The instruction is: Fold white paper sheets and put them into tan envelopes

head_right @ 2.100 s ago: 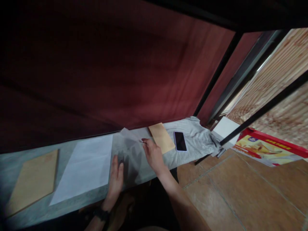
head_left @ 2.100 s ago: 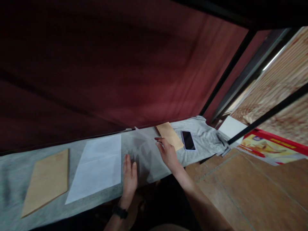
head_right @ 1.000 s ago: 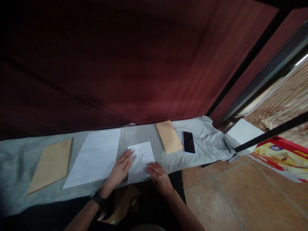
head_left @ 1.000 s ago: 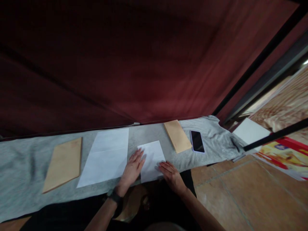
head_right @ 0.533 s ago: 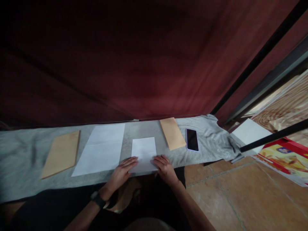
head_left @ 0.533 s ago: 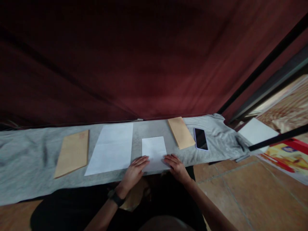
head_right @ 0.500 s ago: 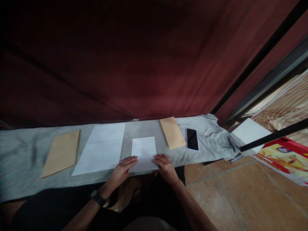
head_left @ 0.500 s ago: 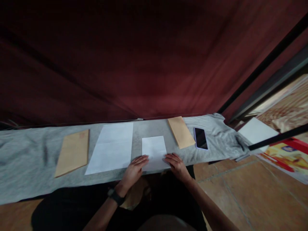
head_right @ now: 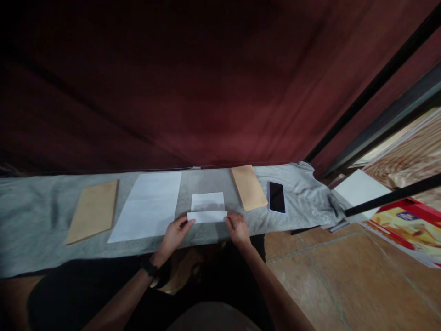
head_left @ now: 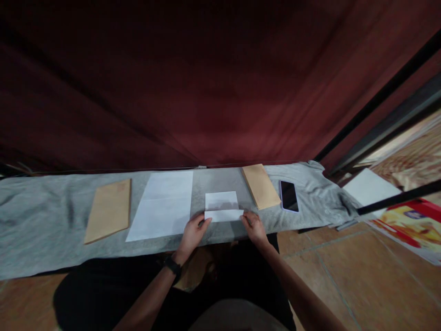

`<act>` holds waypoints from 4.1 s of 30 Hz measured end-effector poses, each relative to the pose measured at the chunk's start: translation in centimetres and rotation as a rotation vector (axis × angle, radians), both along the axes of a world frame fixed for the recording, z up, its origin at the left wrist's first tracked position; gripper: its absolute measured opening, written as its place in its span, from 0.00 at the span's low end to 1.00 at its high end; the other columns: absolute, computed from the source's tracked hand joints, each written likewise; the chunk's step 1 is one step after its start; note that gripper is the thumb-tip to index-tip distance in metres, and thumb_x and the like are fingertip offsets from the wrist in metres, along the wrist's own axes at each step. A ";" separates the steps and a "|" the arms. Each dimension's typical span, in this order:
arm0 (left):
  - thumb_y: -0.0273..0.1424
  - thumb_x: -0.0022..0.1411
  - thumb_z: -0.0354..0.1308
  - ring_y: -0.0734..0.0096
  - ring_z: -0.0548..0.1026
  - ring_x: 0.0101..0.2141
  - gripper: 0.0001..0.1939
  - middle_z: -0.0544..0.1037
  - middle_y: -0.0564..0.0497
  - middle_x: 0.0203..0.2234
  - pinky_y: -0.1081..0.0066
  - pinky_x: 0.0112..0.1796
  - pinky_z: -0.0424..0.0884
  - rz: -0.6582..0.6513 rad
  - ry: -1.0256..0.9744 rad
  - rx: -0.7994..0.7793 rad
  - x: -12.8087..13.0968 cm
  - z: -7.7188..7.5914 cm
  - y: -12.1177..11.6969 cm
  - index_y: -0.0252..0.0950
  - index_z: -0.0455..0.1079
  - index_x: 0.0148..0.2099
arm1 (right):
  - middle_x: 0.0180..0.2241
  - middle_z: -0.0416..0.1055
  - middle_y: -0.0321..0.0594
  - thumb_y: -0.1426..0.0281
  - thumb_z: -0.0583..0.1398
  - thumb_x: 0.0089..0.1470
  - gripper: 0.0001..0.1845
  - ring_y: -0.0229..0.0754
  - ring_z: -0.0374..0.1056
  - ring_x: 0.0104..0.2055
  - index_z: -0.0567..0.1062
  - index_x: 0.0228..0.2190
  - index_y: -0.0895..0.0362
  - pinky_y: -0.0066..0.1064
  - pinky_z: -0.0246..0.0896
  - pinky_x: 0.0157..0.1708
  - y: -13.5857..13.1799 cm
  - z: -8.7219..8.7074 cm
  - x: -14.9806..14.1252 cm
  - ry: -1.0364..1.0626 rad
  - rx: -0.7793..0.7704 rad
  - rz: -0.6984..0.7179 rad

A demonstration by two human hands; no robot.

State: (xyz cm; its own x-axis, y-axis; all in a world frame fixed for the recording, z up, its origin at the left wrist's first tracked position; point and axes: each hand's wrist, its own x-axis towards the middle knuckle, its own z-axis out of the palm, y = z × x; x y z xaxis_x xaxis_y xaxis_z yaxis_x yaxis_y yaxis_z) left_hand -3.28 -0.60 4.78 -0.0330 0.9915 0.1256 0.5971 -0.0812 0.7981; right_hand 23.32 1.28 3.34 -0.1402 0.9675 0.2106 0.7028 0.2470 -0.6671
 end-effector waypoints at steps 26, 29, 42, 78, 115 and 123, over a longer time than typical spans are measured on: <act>0.41 0.73 0.44 0.59 0.81 0.37 0.20 0.83 0.43 0.35 0.69 0.35 0.69 0.267 0.666 -0.332 3.0 2.1 4.9 0.38 0.74 0.49 | 0.35 0.79 0.46 0.69 0.53 0.66 0.10 0.50 0.72 0.41 0.74 0.38 0.57 0.43 0.48 0.49 4.3 1.9 -4.8 -0.548 -0.045 -0.235; 0.41 0.73 0.43 0.59 0.81 0.38 0.21 0.83 0.42 0.35 0.68 0.36 0.71 0.278 0.682 -0.338 3.2 2.2 5.3 0.38 0.74 0.50 | 0.35 0.79 0.46 0.68 0.53 0.66 0.11 0.50 0.73 0.41 0.74 0.39 0.58 0.43 0.49 0.49 4.7 1.9 -4.8 -0.581 -0.046 -0.238; 0.40 0.73 0.41 0.54 0.82 0.37 0.21 0.82 0.41 0.33 0.63 0.36 0.73 0.293 0.754 -0.302 3.2 1.8 6.0 0.37 0.73 0.51 | 0.32 0.79 0.45 0.64 0.52 0.68 0.15 0.47 0.74 0.37 0.75 0.36 0.57 0.39 0.51 0.47 5.4 1.6 -4.5 -0.573 -0.019 -0.252; 0.39 0.74 0.38 0.57 0.80 0.41 0.23 0.81 0.38 0.38 0.63 0.42 0.72 0.263 0.760 -0.248 3.7 2.0 5.9 0.31 0.69 0.55 | 0.68 0.52 0.51 0.62 0.48 0.69 0.28 0.53 0.51 0.69 0.58 0.66 0.57 0.50 0.45 0.66 2.4 -0.9 -7.2 -0.510 0.123 0.053; 0.39 0.71 0.44 0.58 0.47 0.70 0.31 0.52 0.43 0.70 0.54 0.66 0.47 -0.068 0.752 -0.014 5.9 -1.7 4.6 0.34 0.51 0.72 | 0.68 0.54 0.49 0.62 0.45 0.70 0.28 0.48 0.49 0.70 0.57 0.66 0.60 0.46 0.44 0.67 7.0 -1.6 -6.9 -0.492 0.139 0.063; 0.46 0.71 0.44 0.54 0.49 0.69 0.35 0.51 0.38 0.70 0.53 0.66 0.49 0.042 0.760 -0.008 5.1 -1.8 3.8 0.30 0.51 0.72 | 0.68 0.54 0.50 0.62 0.45 0.70 0.29 0.50 0.51 0.69 0.56 0.67 0.62 0.46 0.45 0.65 7.0 -1.8 -5.4 -0.514 0.155 0.001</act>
